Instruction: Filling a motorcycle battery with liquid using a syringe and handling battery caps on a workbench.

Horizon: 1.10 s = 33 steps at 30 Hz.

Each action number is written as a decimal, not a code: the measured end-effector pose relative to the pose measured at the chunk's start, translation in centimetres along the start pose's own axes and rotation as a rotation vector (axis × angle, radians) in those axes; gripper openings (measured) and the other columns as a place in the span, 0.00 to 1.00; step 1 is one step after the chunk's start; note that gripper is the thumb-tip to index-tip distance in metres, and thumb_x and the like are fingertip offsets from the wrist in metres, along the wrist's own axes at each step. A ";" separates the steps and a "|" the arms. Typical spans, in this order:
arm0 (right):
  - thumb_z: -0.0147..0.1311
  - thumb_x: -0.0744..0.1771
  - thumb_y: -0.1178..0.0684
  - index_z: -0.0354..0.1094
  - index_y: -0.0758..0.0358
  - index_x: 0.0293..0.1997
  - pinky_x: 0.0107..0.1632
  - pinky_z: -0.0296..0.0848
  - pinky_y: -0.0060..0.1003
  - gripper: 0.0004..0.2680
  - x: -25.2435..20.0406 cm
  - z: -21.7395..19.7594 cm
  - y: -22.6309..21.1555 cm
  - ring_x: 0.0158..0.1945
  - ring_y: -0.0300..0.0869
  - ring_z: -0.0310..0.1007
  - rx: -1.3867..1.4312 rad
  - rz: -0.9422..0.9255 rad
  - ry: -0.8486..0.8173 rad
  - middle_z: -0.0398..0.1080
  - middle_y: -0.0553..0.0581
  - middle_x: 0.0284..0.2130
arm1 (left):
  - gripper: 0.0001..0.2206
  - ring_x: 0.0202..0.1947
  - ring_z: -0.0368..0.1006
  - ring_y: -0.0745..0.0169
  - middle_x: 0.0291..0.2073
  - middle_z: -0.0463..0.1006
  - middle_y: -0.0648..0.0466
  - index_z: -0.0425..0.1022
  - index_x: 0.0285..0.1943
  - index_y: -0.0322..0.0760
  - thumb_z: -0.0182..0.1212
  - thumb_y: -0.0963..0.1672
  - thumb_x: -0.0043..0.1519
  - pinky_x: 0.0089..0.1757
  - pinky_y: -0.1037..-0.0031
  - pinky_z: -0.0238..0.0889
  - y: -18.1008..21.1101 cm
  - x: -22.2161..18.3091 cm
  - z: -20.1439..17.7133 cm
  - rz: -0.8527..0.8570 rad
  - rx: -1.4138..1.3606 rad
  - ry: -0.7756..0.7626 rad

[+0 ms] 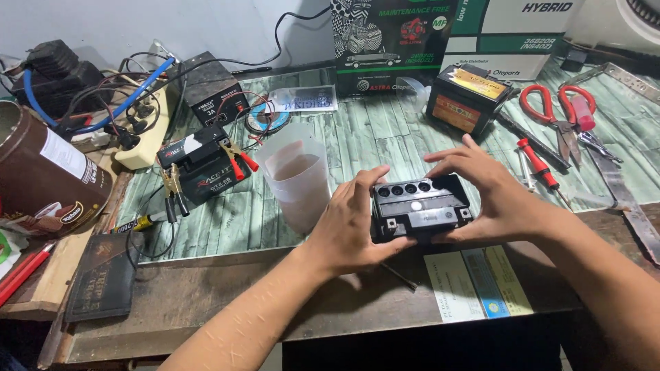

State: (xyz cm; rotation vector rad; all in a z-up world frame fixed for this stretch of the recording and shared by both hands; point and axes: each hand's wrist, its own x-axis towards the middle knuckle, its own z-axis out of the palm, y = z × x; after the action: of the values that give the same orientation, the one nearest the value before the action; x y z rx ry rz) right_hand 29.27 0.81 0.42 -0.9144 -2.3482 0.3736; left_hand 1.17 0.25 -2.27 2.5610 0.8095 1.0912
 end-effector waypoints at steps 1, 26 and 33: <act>0.71 0.54 0.35 0.68 0.56 0.54 0.75 0.37 0.72 0.28 0.1 0.2 -0.6 0.66 0.50 0.67 -0.001 -0.001 -0.001 0.68 0.59 0.62 | 0.45 0.50 0.74 0.42 0.58 0.67 0.42 0.47 0.72 0.33 0.73 0.55 0.54 0.57 0.50 0.64 0.2 0.1 -0.5 0.000 0.000 0.002; 0.57 0.67 0.50 0.72 0.53 0.45 0.40 0.78 0.40 0.05 1.4 0.1 7.5 0.40 0.46 0.80 -0.848 0.235 -0.104 0.77 0.49 0.36 | 0.34 0.36 0.77 0.46 0.40 0.68 0.50 0.58 0.53 0.42 0.72 0.59 0.49 0.36 0.61 0.77 0.1 0.6 -1.5 0.083 -0.115 -0.105; 0.64 0.65 0.61 0.74 0.60 0.55 0.31 0.75 0.37 0.13 1.3 -0.7 7.7 0.31 0.45 0.76 -0.314 0.071 0.411 0.76 0.52 0.33 | 0.34 0.27 0.74 0.50 0.36 0.66 0.50 0.60 0.51 0.42 0.71 0.61 0.49 0.31 0.63 0.74 -0.2 0.4 -1.4 0.116 -0.116 -0.063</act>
State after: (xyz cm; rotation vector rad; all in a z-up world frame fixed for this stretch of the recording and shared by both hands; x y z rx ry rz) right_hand 32.96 7.27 -1.95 -1.1028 -2.0252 -0.1539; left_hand 0.34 0.68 -1.17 2.5573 0.5706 1.0514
